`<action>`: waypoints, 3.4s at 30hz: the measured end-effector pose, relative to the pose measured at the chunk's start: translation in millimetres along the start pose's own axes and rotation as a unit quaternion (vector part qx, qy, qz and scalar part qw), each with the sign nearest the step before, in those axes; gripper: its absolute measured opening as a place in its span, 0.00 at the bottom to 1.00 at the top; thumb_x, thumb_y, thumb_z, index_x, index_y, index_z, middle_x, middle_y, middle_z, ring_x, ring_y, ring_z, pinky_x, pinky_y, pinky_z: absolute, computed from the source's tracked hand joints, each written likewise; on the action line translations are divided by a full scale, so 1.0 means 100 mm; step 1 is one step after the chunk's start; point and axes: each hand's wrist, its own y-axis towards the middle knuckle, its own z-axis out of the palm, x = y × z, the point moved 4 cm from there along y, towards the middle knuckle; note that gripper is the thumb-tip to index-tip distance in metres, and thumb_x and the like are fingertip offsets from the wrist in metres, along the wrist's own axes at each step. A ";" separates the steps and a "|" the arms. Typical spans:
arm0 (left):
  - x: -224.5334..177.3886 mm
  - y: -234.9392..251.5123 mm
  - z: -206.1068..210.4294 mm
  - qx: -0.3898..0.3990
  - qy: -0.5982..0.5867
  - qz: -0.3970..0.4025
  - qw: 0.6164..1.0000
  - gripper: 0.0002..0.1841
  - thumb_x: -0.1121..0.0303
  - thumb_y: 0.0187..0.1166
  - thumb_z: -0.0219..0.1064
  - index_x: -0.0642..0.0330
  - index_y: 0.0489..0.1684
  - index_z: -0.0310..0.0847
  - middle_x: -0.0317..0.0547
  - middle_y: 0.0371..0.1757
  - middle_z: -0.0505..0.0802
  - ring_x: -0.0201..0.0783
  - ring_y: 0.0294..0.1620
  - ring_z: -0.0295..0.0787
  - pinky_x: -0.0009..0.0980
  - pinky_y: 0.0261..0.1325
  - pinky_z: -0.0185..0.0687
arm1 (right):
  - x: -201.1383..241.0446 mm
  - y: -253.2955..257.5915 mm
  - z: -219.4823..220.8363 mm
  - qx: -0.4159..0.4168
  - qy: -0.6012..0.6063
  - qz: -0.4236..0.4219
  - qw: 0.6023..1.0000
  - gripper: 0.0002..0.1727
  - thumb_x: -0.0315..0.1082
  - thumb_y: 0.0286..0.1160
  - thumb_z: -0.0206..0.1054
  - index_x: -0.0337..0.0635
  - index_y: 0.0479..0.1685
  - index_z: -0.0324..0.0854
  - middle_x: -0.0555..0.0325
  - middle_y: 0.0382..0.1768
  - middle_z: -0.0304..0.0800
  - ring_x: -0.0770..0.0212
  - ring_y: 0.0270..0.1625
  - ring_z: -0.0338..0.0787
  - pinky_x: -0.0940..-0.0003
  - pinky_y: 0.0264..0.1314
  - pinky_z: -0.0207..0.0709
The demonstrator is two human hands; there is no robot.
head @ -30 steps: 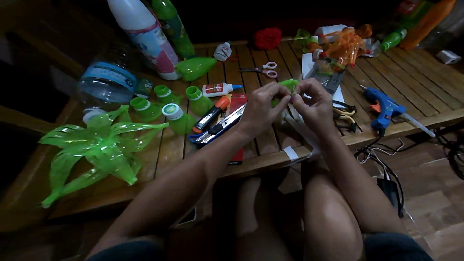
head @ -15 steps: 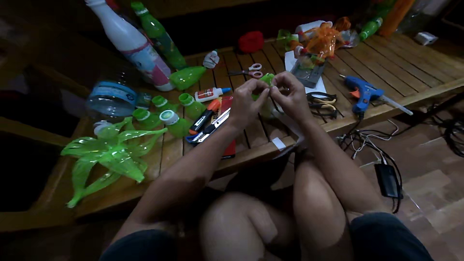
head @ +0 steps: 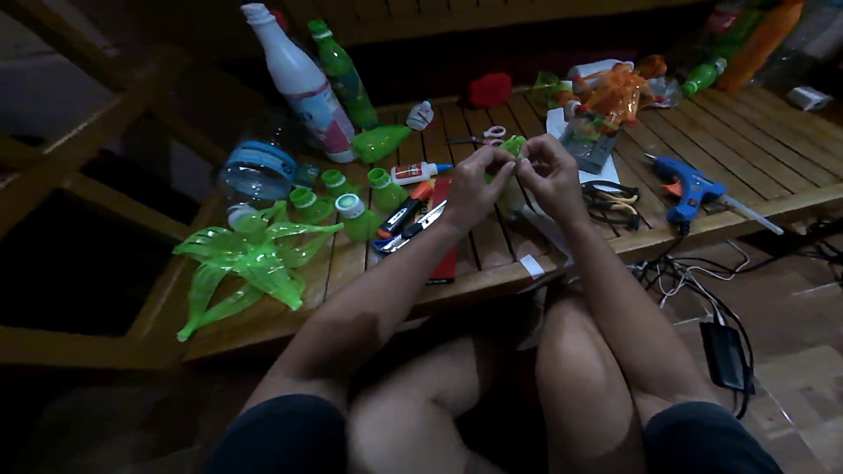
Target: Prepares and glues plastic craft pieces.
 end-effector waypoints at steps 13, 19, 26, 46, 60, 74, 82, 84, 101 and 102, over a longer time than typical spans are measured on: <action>-0.06 0.12 -0.16 -0.037 -0.004 -0.003 0.999 0.11 0.75 0.83 0.63 0.74 0.53 0.85 0.58 0.51 0.92 0.37 0.50 0.91 0.27 0.58 0.84 | 0.11 0.34 0.03 0.050 -0.030 -0.021 0.998 0.11 0.29 0.77 0.63 0.29 0.49 0.81 0.54 0.46 0.86 0.74 0.46 0.86 0.78 0.49 0.83; 0.05 0.21 -0.26 -0.068 -0.017 -0.044 0.997 0.11 0.73 0.81 0.66 0.73 0.54 0.85 0.56 0.50 0.92 0.35 0.48 0.91 0.27 0.56 0.85 | 0.10 0.63 0.10 0.117 -0.047 -0.041 0.991 0.10 0.27 0.78 0.63 0.29 0.49 0.80 0.55 0.45 0.86 0.76 0.45 0.86 0.80 0.48 0.83; 0.01 0.24 -0.26 -0.097 -0.039 -0.031 0.994 0.11 0.73 0.79 0.70 0.72 0.51 0.86 0.57 0.50 0.93 0.39 0.50 0.91 0.32 0.59 0.85 | 0.23 0.66 0.06 0.129 -0.068 -0.040 0.989 0.09 0.28 0.79 0.62 0.30 0.49 0.80 0.58 0.42 0.85 0.79 0.41 0.84 0.81 0.46 0.81; 0.22 0.18 -0.38 -0.106 -0.069 -0.104 0.987 0.16 0.72 0.83 0.67 0.73 0.62 0.82 0.62 0.58 0.91 0.44 0.57 0.91 0.36 0.65 0.83 | 0.23 0.82 0.35 0.154 -0.112 0.040 0.981 0.13 0.28 0.81 0.62 0.27 0.55 0.79 0.51 0.40 0.87 0.71 0.36 0.87 0.73 0.44 0.84; 0.26 0.19 -0.35 -0.016 -0.014 -0.178 0.984 0.15 0.72 0.85 0.63 0.70 0.65 0.80 0.55 0.58 0.91 0.36 0.55 0.91 0.32 0.63 0.85 | -0.14 0.92 0.30 0.231 -0.053 0.042 0.971 0.11 0.30 0.79 0.64 0.31 0.51 0.82 0.52 0.41 0.87 0.69 0.37 0.87 0.69 0.44 0.85; 0.20 0.22 -0.30 0.005 0.041 -0.166 0.985 0.15 0.70 0.87 0.61 0.69 0.64 0.80 0.47 0.54 0.91 0.21 0.45 0.88 0.20 0.51 0.85 | -0.24 0.91 0.21 0.214 0.000 -0.011 0.977 0.09 0.30 0.78 0.64 0.33 0.47 0.83 0.57 0.39 0.85 0.74 0.37 0.84 0.77 0.42 0.81; 0.26 0.27 -0.28 0.002 0.054 -0.156 0.986 0.15 0.70 0.86 0.62 0.68 0.64 0.80 0.48 0.54 0.91 0.24 0.45 0.89 0.22 0.52 0.85 | -0.28 0.94 0.22 0.204 0.000 -0.024 0.979 0.09 0.31 0.79 0.65 0.32 0.47 0.82 0.56 0.40 0.85 0.74 0.37 0.85 0.78 0.41 0.81; 0.27 0.27 -0.27 -0.009 0.041 -0.167 0.985 0.14 0.70 0.85 0.63 0.68 0.63 0.80 0.48 0.55 0.92 0.25 0.45 0.90 0.23 0.52 0.86 | -0.27 0.93 0.22 0.209 -0.013 -0.018 0.978 0.10 0.32 0.80 0.65 0.32 0.48 0.82 0.55 0.41 0.86 0.73 0.38 0.85 0.77 0.43 0.82; 0.18 0.12 -0.26 -0.073 -0.021 -0.187 0.979 0.10 0.69 0.82 0.68 0.66 0.54 0.85 0.45 0.47 0.92 0.24 0.43 0.89 0.21 0.51 0.85 | -0.11 0.76 0.26 0.193 0.009 -0.026 0.981 0.07 0.29 0.76 0.64 0.34 0.44 0.82 0.60 0.44 0.85 0.78 0.43 0.86 0.81 0.48 0.83; 0.17 0.11 -0.26 -0.074 -0.022 -0.188 0.979 0.10 0.69 0.83 0.68 0.65 0.53 0.86 0.44 0.46 0.93 0.24 0.43 0.89 0.21 0.51 0.85 | -0.10 0.74 0.26 0.190 0.016 -0.025 0.981 0.07 0.29 0.75 0.64 0.35 0.44 0.82 0.61 0.43 0.86 0.79 0.41 0.86 0.81 0.47 0.83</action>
